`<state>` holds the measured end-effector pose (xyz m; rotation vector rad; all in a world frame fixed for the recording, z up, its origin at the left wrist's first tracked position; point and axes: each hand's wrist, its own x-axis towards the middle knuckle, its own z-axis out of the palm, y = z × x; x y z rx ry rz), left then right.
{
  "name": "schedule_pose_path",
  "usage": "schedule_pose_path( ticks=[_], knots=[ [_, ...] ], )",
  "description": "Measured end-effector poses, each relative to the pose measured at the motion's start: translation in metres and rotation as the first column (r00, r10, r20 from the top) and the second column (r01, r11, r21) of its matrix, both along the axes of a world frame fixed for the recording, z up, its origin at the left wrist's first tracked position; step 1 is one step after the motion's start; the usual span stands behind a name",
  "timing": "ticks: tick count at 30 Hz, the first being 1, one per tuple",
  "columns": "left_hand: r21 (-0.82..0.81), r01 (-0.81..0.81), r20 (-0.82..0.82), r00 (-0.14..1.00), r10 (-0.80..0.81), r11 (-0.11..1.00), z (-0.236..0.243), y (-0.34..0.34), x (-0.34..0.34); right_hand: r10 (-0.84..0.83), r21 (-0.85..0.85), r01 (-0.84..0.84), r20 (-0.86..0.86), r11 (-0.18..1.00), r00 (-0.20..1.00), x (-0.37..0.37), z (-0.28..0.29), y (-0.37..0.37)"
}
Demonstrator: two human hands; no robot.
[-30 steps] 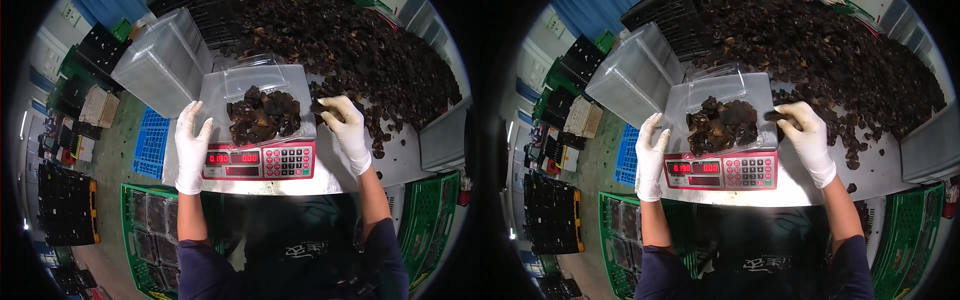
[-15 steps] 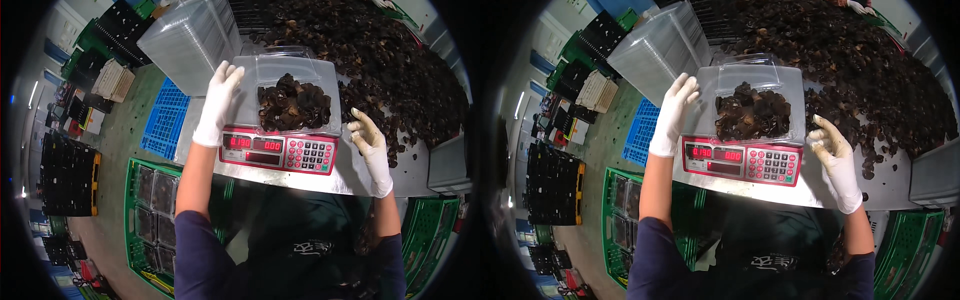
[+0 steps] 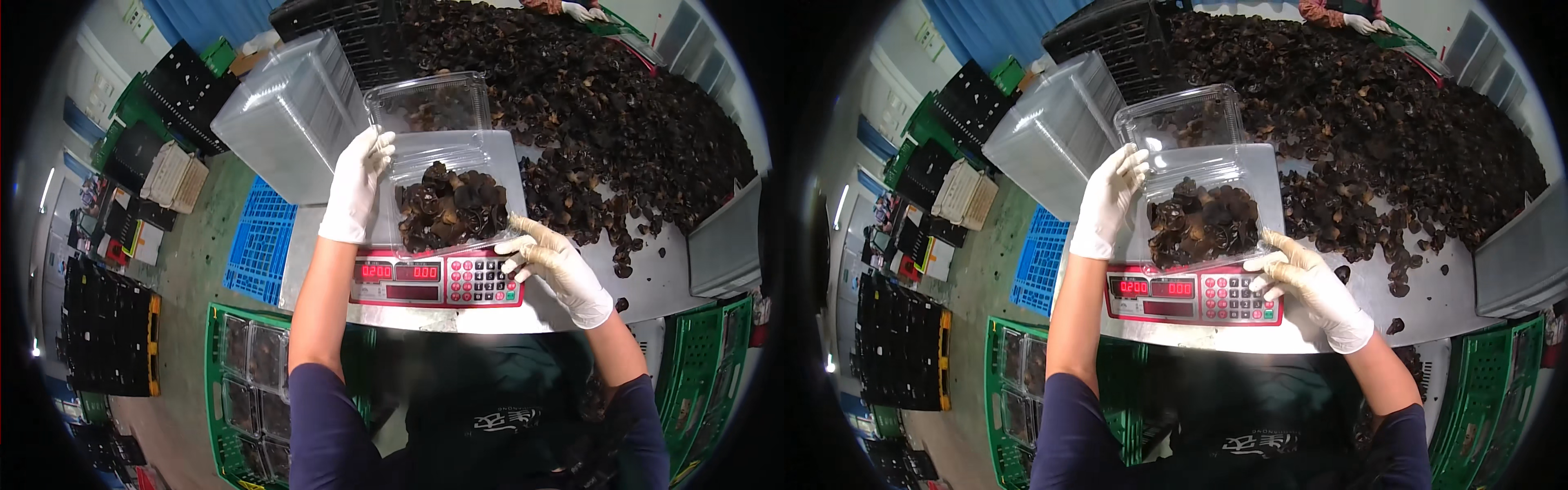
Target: Picking dried mushrooms from a pile on a table, weighing them in a plastic container on a digital scale, and placing the filled container into a crate.
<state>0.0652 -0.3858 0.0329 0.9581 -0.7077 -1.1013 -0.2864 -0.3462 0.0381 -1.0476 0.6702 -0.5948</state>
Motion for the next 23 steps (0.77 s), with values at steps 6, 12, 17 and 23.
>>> schedule_pose_path(
  ticks=[6, 12, 17, 23],
  knots=[
    [-0.124, 0.02, 0.361, 0.932, 0.026, 0.992, 0.024, 0.027, -0.025, 0.007, -0.04, -0.006, 0.017, 0.999, 1.0, -0.002, -0.008, -0.004],
    [-0.055, 0.25, 0.622, 0.766, -0.162, 0.967, 0.032, 0.087, -0.038, -0.053, 0.029, 0.052, 0.037, 0.998, 0.998, 0.012, 0.0, -0.001],
    [-0.205, -0.255, 0.978, -0.021, 0.207, 0.945, 0.02, 0.122, -0.087, -0.134, -0.014, 0.134, -0.09, 0.991, 0.987, 0.01, -0.011, -0.014],
    [0.315, -0.125, 0.685, 0.716, -0.134, 0.941, -0.017, 0.129, -0.074, -0.069, -0.092, 0.06, -0.098, 0.994, 0.993, 0.009, -0.057, -0.054]
  ],
)
